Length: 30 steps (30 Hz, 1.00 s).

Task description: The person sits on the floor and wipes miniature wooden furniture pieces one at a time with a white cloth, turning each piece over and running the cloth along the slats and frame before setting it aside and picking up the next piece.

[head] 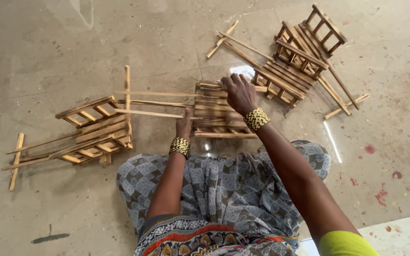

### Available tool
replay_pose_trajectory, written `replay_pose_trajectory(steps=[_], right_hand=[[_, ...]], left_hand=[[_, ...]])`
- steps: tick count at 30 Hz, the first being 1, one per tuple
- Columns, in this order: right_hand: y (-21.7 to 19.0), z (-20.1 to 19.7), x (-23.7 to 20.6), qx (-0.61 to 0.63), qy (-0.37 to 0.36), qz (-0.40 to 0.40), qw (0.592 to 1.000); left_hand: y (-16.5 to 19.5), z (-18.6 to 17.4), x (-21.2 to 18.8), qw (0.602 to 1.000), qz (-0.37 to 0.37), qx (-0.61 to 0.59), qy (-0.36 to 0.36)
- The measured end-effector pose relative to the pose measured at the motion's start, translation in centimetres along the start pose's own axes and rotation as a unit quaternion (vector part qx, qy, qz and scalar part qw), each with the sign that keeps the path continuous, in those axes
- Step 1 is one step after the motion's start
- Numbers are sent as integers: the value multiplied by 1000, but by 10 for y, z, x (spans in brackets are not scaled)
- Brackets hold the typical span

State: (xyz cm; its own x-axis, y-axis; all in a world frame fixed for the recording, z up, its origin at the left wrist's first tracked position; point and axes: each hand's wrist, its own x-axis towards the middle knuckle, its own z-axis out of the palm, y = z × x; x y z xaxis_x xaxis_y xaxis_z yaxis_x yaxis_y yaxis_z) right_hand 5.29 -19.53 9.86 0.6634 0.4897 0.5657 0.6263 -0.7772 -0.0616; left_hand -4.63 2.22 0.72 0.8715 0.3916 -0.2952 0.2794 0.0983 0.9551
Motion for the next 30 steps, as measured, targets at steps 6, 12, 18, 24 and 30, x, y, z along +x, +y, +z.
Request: replay_pose_trajectory(steps=[6,12,18,24,30], right_hand=[[-4,23,5,-56,12,-1,998],[-7,26,15,-21,-4,33,999],[-1,22,16,45,49,43,997],[-9,22,-10,150,56,89,983],[-32,16,-77,199,-1,91,976]], left_hand=[[3,6,-21,983,134,125,-18],[3,32,-52,856,403,313,-77],[-12,38,-41,857,381,340,-72],[-11,38,-38,894,309,296,-132],[-12,46,-31,860,358,350,-101]])
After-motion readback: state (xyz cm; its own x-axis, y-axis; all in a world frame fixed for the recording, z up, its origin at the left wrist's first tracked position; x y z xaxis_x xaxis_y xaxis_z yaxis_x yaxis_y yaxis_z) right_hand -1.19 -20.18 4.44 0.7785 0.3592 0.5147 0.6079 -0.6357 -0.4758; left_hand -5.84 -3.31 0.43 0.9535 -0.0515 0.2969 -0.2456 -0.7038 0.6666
